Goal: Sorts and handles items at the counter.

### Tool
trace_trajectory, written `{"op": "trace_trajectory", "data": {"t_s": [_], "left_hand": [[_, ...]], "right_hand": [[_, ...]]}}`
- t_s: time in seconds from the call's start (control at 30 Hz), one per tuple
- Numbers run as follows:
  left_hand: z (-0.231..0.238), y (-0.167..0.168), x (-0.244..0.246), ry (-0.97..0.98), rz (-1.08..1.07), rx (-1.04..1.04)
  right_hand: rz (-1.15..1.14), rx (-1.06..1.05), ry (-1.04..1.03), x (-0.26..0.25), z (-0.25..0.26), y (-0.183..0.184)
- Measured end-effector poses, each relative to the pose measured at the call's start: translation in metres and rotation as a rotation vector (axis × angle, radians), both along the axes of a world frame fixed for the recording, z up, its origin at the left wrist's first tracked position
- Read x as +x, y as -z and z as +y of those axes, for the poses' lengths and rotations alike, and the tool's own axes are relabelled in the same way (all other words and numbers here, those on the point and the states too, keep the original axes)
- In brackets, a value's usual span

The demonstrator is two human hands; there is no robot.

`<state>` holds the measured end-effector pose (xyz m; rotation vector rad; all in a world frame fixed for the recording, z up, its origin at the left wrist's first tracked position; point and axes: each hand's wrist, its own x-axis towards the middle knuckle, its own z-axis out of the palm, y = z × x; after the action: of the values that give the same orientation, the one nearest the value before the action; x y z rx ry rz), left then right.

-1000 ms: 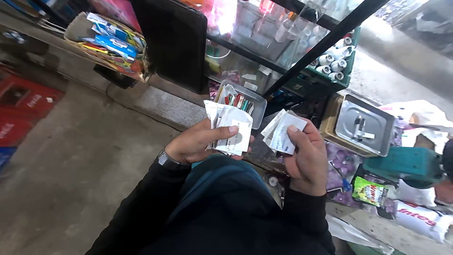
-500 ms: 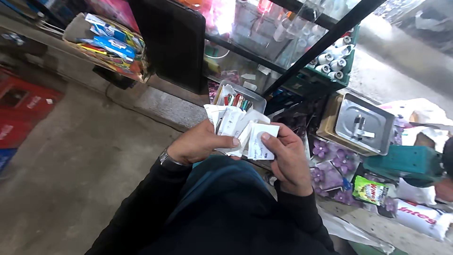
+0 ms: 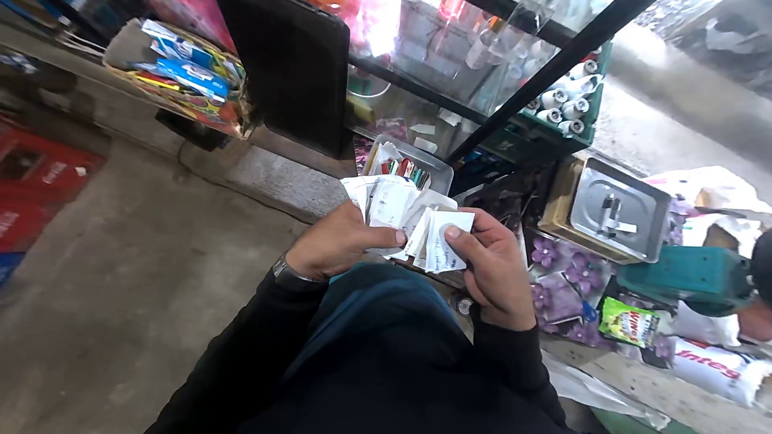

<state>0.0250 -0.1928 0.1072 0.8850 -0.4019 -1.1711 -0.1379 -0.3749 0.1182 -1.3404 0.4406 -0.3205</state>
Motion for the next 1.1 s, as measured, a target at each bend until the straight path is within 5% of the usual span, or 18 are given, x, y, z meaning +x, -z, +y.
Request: {"op": "trace_trajectory", "data": {"t_s": [0.53, 0.8, 1.1], "left_hand": [[0.004, -0.004, 0.002, 0.004, -0.032, 0.014], [0.009, -0.005, 0.006, 0.043, -0.058, -0.011], [0.008, -0.006, 0.008, 0.017, -0.057, -0.005]], "right_hand": [[-0.146, 0.153, 0.194, -0.009, -0.021, -0.009], [-0.114, 0.276, 0.083, -0.008, -0.010, -0.004], [-0.378, 0.651, -0.094, -0.014, -0.026, 0.005]]}}
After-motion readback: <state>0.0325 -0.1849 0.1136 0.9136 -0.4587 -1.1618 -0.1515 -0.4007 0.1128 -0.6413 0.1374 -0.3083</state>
